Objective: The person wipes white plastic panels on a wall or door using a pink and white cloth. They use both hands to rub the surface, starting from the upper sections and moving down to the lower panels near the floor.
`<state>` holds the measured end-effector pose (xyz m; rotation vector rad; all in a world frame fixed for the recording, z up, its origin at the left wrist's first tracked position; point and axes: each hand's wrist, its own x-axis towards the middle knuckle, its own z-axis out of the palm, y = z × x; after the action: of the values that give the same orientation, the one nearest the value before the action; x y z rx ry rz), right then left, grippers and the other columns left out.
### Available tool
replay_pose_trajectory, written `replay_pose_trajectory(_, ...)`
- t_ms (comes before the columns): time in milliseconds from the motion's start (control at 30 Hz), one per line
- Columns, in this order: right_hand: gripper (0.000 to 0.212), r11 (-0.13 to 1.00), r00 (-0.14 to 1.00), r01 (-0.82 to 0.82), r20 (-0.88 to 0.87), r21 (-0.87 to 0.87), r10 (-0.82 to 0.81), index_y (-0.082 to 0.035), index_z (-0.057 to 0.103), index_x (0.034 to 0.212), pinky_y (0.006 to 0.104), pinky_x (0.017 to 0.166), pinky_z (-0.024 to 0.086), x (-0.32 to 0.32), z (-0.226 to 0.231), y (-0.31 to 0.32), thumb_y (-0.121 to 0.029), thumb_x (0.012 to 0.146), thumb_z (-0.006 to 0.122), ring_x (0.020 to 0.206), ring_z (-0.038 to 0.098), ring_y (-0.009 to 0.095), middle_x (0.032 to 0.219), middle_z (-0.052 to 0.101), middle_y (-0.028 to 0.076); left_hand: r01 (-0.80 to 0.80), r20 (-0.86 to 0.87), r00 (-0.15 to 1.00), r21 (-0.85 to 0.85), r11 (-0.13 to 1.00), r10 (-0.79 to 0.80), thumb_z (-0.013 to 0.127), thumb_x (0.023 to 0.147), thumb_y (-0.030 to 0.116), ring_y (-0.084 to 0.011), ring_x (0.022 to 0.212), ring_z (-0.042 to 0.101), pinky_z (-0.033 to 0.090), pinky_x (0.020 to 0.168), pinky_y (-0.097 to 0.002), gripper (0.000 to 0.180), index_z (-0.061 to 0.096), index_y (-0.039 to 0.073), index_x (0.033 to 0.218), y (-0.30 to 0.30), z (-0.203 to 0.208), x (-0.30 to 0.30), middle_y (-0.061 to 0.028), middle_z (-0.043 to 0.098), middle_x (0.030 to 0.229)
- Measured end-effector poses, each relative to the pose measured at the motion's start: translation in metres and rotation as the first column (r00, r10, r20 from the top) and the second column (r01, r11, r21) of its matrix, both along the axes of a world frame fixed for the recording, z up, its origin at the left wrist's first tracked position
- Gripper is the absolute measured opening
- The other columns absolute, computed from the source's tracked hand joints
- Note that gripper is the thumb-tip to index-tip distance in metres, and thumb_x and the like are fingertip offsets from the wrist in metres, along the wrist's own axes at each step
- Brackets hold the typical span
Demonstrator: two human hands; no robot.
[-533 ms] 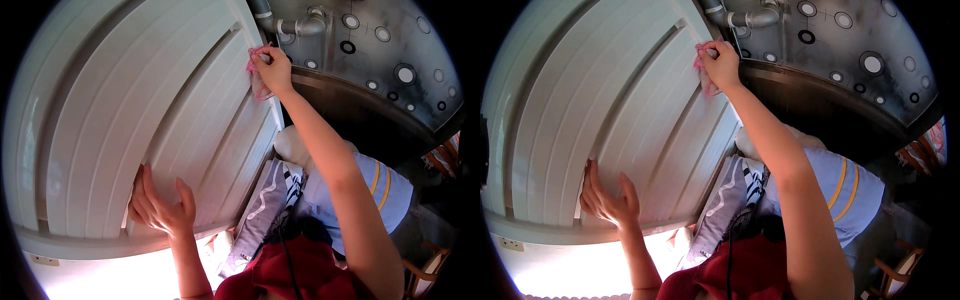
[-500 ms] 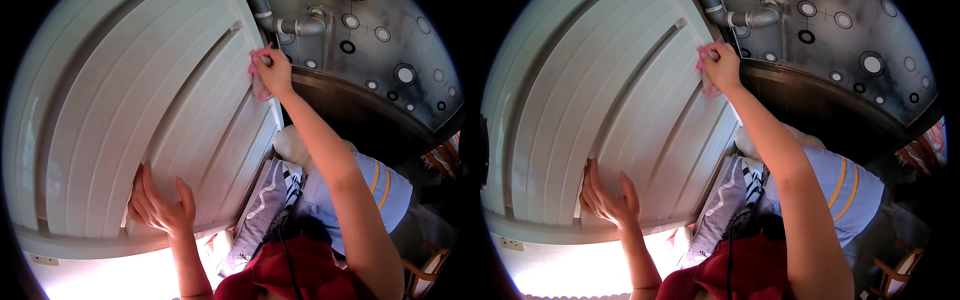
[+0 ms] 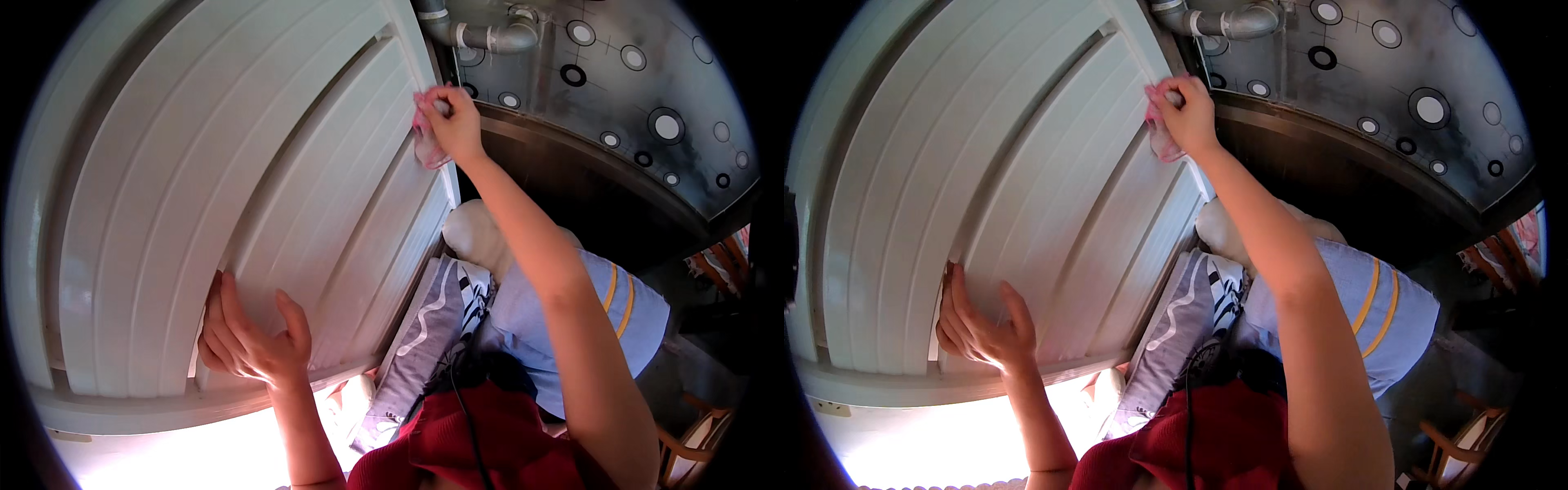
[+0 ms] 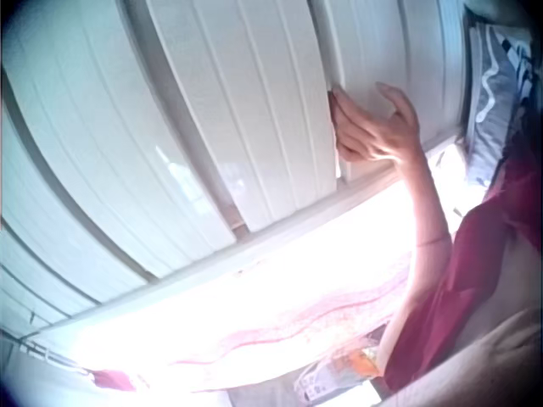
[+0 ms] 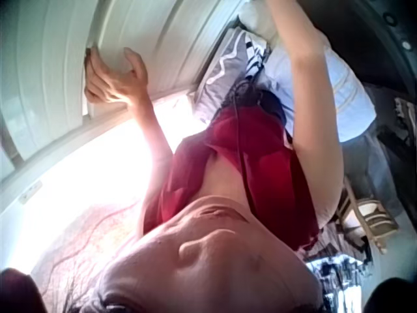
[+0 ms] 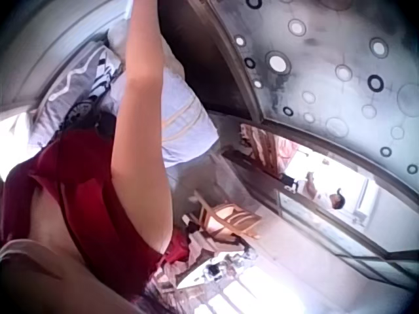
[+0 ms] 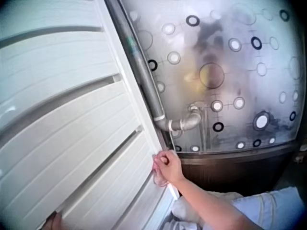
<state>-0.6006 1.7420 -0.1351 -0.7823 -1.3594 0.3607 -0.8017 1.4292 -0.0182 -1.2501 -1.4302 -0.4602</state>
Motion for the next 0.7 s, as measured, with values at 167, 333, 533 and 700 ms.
replay_pose_trajectory(167, 0.018, 0.951, 0.975, -0.192, 0.061, -0.243, 0.212, -0.003, 0.067, 0.101, 0.032, 0.082, 0.049, 0.012, -0.021, -0.031, -0.003, 0.083, 0.067, 0.088, 0.062, 0.026, 0.094, 0.063, 0.012, -0.023, -0.009, 1.0, 0.009, 1.0, 0.023, 0.056, 0.088, 0.036, -0.0233, 0.093, 0.063, 0.034, 0.089, -0.0352, 0.044, 0.062, 0.004, 0.118, -0.003, -0.002, -0.005, -0.0078, 0.068, 0.108)
replay_pose_trajectory(333, 0.022, 0.987, 0.947, -0.143, 0.3, 0.067, 0.117, -0.004, 0.066, 0.109, 0.0342, 0.087, 0.049, 0.009, -0.002, -0.032, -0.006, 0.087, 0.062, 0.101, 0.062, 0.031, 0.113, 0.064, 0.014, -0.003, -0.011, 1.0, 0.015, 1.0, 0.003, 0.056, 0.088, 0.036, -0.0225, 0.094, 0.064, 0.035, 0.088, -0.035, 0.044, 0.062, 0.005, 0.118, 0.0, 0.0, -0.005, -0.0072, 0.069, 0.108)
replay_pose_trajectory(533, 0.028, 0.996, 0.837, -0.04, 0.547, 0.081, -0.011, -0.008, 0.063, 0.114, 0.0407, 0.092, 0.048, 0.007, -0.022, -0.041, -0.014, 0.088, 0.059, 0.11, 0.056, 0.035, 0.124, 0.059, 0.01, 0.001, 0.008, 1.0, -0.001, 1.0, -0.001, 0.058, 0.087, 0.036, -0.0229, 0.097, 0.064, 0.036, 0.09, -0.0352, 0.045, 0.062, 0.006, 0.12, -0.003, -0.002, -0.006, -0.0065, 0.068, 0.111)
replay_pose_trajectory(700, 0.031, 0.991, 0.891, -0.129, 0.441, 0.025, 0.105, -0.008, 0.062, 0.115, 0.0409, 0.093, 0.047, -0.001, -0.026, -0.03, -0.01, 0.085, 0.06, 0.11, 0.055, 0.037, 0.125, 0.059, 0.012, 0.029, 0.013, 0.999, -0.008, 1.0, -0.029, 0.056, 0.087, 0.036, -0.0226, 0.095, 0.064, 0.035, 0.09, -0.0352, 0.045, 0.062, 0.005, 0.119, 0.0, 0.0, -0.002, -0.0074, 0.068, 0.109)
